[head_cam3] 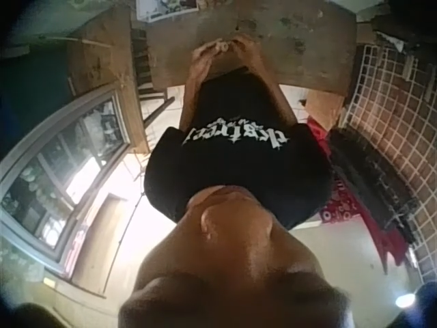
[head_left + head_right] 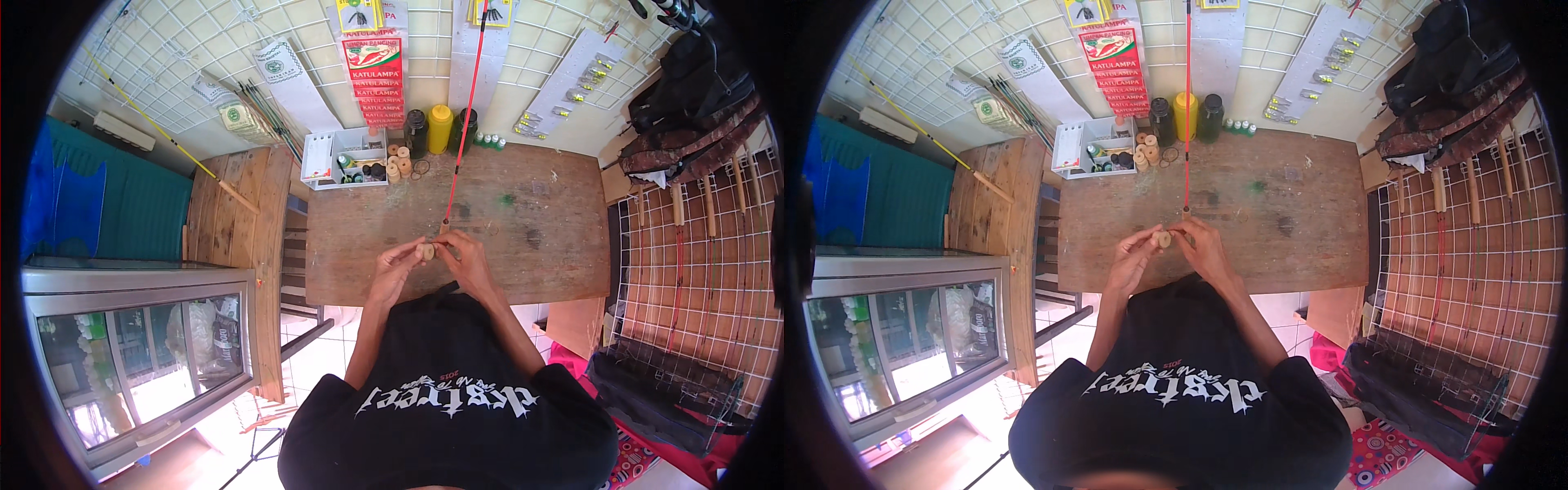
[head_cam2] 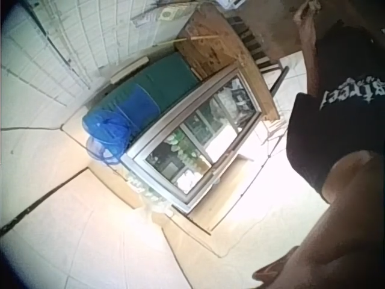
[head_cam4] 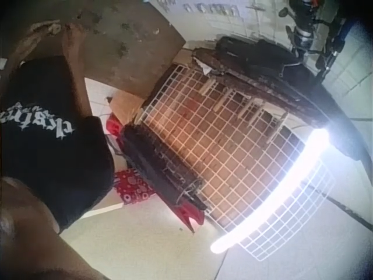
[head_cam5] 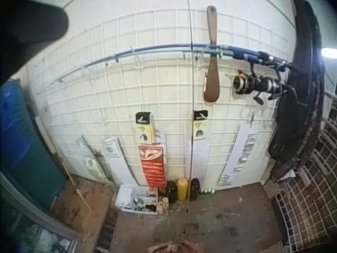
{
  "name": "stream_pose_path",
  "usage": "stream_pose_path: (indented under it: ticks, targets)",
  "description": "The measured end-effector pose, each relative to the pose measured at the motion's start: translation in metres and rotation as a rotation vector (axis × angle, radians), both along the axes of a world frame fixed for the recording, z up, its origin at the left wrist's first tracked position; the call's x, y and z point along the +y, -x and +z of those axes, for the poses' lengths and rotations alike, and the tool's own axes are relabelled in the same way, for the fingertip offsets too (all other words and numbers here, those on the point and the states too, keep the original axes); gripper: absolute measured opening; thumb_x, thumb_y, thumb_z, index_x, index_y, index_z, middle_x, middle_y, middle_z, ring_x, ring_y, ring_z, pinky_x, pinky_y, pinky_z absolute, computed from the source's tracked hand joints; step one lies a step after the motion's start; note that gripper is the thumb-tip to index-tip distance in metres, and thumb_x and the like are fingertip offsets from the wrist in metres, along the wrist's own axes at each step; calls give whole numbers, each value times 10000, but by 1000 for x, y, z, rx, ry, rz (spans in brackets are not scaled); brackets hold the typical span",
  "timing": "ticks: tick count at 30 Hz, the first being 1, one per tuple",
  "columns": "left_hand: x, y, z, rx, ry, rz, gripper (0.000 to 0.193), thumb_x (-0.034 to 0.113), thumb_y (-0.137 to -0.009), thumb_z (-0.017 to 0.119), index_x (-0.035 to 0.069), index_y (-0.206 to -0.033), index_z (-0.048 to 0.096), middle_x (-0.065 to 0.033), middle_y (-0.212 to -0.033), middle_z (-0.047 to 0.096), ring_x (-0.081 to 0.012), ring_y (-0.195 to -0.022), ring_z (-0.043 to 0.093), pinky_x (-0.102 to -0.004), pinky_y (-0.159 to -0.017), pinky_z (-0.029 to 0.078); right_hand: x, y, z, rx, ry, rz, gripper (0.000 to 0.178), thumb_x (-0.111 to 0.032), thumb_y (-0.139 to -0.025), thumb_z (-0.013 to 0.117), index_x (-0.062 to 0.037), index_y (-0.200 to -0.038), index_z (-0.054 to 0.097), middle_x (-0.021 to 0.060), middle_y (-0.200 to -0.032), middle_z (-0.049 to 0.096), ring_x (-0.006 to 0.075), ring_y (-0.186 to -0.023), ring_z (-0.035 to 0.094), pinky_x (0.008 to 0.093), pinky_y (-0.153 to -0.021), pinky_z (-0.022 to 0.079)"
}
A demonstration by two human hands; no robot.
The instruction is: The recorder is assembling or repairing a fishing rod by working on the tip section.
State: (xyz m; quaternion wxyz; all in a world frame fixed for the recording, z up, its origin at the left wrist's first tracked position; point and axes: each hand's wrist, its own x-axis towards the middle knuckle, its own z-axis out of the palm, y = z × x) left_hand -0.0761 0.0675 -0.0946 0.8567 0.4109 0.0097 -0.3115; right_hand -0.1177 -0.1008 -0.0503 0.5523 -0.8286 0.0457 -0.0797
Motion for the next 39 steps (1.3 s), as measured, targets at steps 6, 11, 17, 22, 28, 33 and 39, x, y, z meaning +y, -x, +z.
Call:
stream_pose_path:
  ticks: [6, 11, 17, 22, 28, 33, 39]
  targets:
    - [-3, -6, 7, -214, -338, -106, 324, 10, -808, 679, -31, -1121, 605, -103, -994, 654, -129, -886, 611, -255, -825, 482, -6, -6, -8, -79, 140, 73, 188, 18, -785, 630, -8, -968, 661, 153, -940, 631, 291, -870, 628, 348, -747, 496]
    - [-13, -14, -8, -217, -353, -9, 260, 32, -797, 703, -9, -1035, 604, -69, -936, 651, -118, -880, 611, -248, -793, 485, -3, -8, -9, -100, 144, 109, 221, 44, -779, 607, -16, -986, 656, 151, -982, 630, 294, -897, 621, 342, -790, 494]
    - [-22, -23, -18, -160, -298, 43, 265, 63, -829, 674, 7, -1076, 598, -61, -984, 644, -106, -877, 594, -242, -749, 472, -7, -10, -15, -163, 8, 65, 210, 47, -805, 573, -5, -994, 647, 121, -995, 643, 216, -864, 628, 315, -778, 489]
    - [-32, -42, -35, -297, -444, 30, 269, 80, -818, 690, 5, -1067, 624, -44, -937, 644, -91, -827, 583, -220, -756, 470, -18, -7, -35, -49, -128, -127, 179, 22, -851, 535, -5, -993, 641, 90, -954, 659, 134, -812, 618, 275, -752, 480]
    - [-48, -61, -47, -445, -543, -35, 249, 125, -827, 687, 10, -1044, 641, -53, -940, 647, -95, -816, 587, -226, -745, 478, -62, -9, -119, 24, -211, -551, 171, -23, -842, 560, -16, -998, 629, 114, -879, 642, 188, -810, 612, 298, -766, 474]
    - [-60, -69, -48, -439, -438, -150, 259, 119, -845, 665, 23, -1081, 619, -51, -953, 649, -113, -832, 604, -240, -750, 484, -87, 6, -168, 90, 389, -575, 278, 5, -777, 595, -31, -1051, 618, 189, -1052, 568, 345, -1019, 522, 407, -898, 414]
    - [-61, -69, -56, -370, -274, -235, 220, 100, -887, 608, 17, -1091, 589, -58, -967, 641, -131, -885, 601, -271, -773, 483, -89, 15, -174, 100, 452, -537, 206, -23, -776, 622, -27, -982, 622, 177, -979, 562, 349, -969, 513, 421, -859, 415]
